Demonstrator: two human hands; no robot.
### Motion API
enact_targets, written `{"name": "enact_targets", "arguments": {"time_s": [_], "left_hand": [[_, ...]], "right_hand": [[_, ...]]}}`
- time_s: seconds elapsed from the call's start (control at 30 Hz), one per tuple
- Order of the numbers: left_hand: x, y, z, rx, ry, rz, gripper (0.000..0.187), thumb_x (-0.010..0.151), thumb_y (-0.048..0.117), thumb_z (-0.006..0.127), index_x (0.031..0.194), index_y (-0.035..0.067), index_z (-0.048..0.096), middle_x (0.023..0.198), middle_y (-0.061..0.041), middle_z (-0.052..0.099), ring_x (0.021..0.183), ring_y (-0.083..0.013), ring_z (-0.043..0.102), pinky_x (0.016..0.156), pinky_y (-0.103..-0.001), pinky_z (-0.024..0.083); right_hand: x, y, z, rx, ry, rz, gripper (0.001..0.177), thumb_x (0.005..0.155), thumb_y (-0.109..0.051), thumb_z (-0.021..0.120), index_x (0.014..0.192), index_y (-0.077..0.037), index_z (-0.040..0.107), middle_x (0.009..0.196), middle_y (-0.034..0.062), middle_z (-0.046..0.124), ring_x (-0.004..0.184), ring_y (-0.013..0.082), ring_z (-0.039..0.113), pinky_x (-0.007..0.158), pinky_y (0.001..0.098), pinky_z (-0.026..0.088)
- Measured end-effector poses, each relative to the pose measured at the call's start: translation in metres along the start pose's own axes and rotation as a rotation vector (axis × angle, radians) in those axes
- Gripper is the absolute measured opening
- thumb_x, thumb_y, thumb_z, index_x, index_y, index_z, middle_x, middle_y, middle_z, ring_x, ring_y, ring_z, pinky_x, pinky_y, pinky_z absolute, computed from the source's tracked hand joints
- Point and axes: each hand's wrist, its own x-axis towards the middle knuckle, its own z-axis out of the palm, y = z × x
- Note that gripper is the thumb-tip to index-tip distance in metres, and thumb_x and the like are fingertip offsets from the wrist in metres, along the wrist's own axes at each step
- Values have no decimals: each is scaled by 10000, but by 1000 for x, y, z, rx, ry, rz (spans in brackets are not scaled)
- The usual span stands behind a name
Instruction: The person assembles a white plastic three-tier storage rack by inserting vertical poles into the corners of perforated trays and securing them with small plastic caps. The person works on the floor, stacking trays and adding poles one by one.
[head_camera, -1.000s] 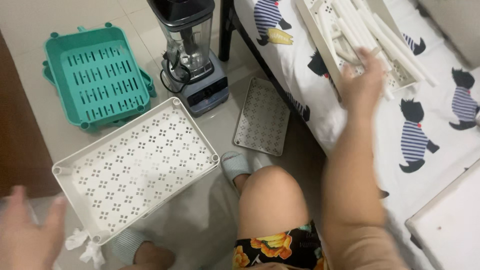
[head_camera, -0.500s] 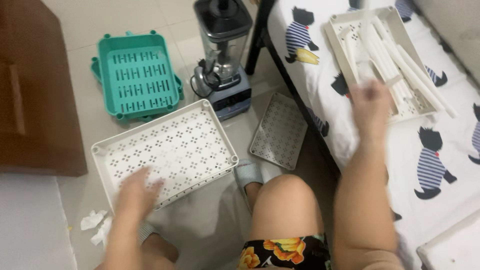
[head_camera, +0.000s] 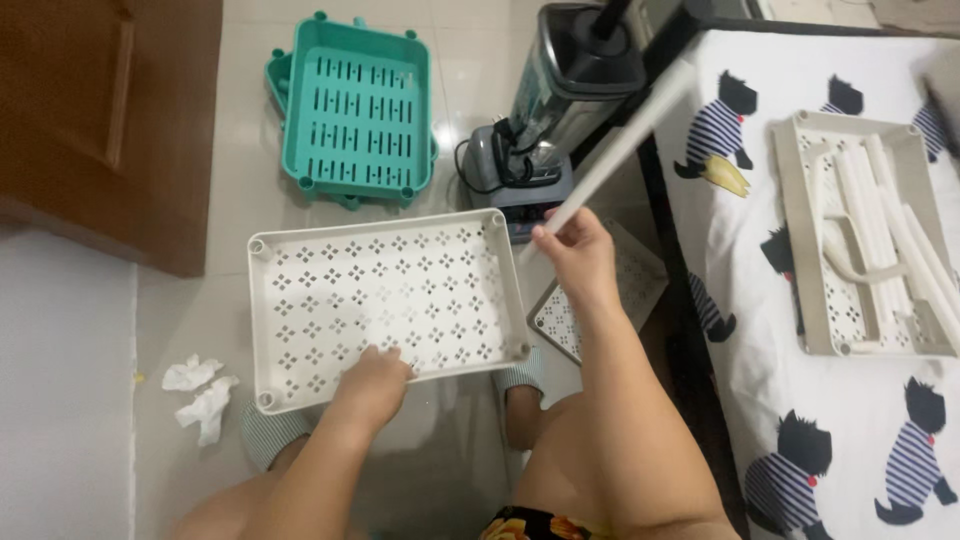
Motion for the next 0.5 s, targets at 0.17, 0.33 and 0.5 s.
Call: {"name": "enact_targets", "arguments": {"time_s": [0.17, 0.33, 0.5], "left_hand": [[0, -12, 7, 107, -122, 6, 295, 967, 224, 557, 1156, 79, 731, 1434, -103, 577, 1347, -354, 512, 1074, -466, 475], [-7, -14, 8, 232, -204, 43, 277, 935, 69, 547, 1139, 109, 730, 1325, -96, 643, 1293, -323, 569, 1039, -437, 515], [-12, -10, 3, 207, -188, 25, 258, 934, 73, 553, 1120, 91, 732, 1325, -97, 627, 1302, -344, 549, 1017, -455, 524]], "right_hand": [[12, 11, 9, 125, -43, -25, 207, 882, 9, 765, 1053, -8, 650, 978, 79, 723, 887, 139, 699, 780, 263, 578], [21, 30, 18, 189, -60, 25, 201, 883, 23, 750, 1051, -4, 643, 978, 82, 720, 860, 130, 706, 761, 257, 589], [24, 46, 23, 64, -58, 73, 203, 879, 5, 763, 1041, -4, 642, 964, 83, 719, 830, 131, 710, 721, 252, 616]]}}
